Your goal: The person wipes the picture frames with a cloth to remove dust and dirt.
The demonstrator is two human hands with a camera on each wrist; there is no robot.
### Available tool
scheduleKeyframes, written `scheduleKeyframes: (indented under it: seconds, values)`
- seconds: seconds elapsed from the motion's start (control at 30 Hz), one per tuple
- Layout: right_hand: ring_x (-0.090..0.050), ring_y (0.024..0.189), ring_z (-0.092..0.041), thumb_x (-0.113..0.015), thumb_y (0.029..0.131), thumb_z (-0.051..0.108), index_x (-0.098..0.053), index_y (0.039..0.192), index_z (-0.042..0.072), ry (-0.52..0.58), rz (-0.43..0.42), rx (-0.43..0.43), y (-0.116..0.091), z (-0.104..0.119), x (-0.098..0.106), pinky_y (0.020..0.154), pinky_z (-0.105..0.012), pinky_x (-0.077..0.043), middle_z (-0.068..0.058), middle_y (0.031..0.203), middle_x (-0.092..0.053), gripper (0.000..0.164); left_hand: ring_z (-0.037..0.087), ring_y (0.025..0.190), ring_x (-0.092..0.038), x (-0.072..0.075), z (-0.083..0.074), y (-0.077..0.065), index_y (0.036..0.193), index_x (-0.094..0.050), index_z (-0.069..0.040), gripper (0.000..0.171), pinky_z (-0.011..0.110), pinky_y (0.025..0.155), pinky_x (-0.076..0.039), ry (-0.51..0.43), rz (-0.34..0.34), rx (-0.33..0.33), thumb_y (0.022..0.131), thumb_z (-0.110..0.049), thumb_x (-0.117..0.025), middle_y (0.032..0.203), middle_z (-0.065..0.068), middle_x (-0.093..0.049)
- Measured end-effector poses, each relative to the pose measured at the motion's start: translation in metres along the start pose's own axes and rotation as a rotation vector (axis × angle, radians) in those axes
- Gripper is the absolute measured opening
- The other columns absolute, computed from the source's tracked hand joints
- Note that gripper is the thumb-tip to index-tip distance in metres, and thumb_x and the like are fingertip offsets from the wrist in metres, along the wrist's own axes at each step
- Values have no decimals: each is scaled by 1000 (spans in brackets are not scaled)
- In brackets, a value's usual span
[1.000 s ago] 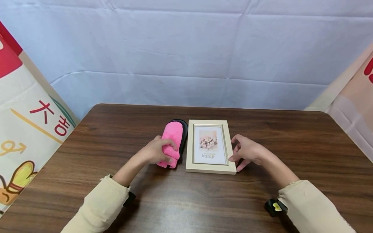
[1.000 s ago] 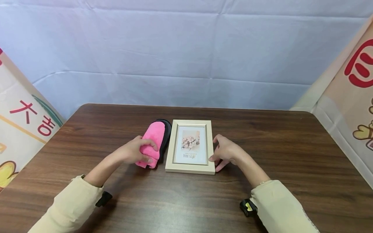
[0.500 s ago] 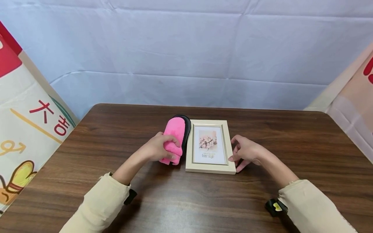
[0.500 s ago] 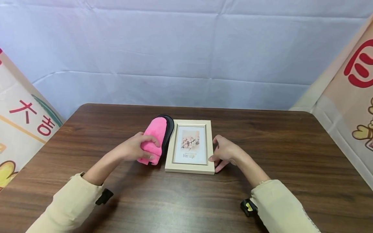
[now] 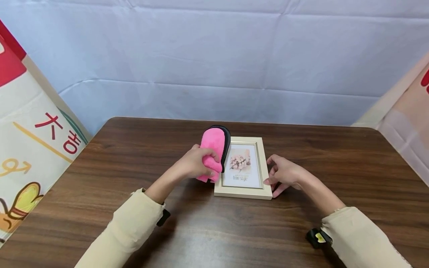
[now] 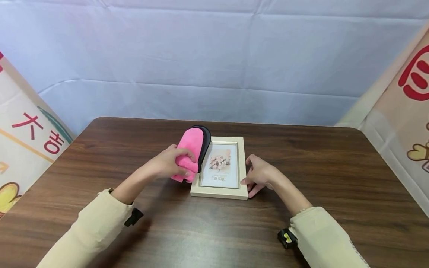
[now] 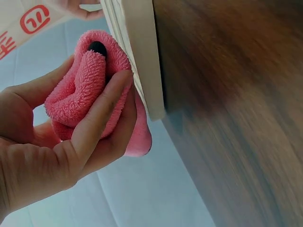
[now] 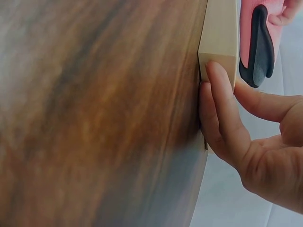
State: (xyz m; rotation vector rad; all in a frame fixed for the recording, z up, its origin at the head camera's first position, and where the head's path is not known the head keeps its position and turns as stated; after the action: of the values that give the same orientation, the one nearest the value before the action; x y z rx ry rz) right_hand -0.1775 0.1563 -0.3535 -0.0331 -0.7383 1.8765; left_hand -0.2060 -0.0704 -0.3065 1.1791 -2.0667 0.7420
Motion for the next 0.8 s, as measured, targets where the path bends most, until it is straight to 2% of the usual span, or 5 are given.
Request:
scheduleKeyframes:
  seconds: [0.23, 0.43, 0.8]
  values:
    - [-56, 63, -24, -59, 82, -11, -19, 126, -6, -1, 0, 5, 0, -1, 0, 57, -42, -57, -18, 83, -46, 59, 23, 98, -43, -8, -4, 8, 89, -63, -13, 27, 24, 65, -47, -2, -2, 18, 69, -7, -79, 101, 11, -46]
    - [-56, 63, -24, -58, 83, -10, -18, 127, -6, -7, 5, 6, 0, 0, 0, 57, -42, -57, -18, 82, -47, 60, 23, 98, -42, -14, -4, 8, 90, -63, -11, 26, 24, 61, -47, -11, 4, 37, 69, -5, -77, 100, 11, -46]
    - [-56, 64, -24, -58, 83, -10, -18, 127, -6, -12, 10, 6, 1, -2, 0, 58, -42, -57, -18, 81, -47, 59, 24, 97, -42, -18, 2, 13, 94, -62, -11, 28, 26, 62, -47, -4, 13, 85, 70, -7, -77, 101, 11, -45]
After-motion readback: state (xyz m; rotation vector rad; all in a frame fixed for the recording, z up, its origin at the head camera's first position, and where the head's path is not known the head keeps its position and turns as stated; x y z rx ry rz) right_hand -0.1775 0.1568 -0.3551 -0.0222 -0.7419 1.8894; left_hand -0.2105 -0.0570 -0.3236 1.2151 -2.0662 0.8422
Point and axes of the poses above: each hand's wrist, its own y-axis towards the middle knuckle, its own x-axis out of the back of the hand, z = x × y, the point moved 6 cm from there along y, towards the middle knuckle
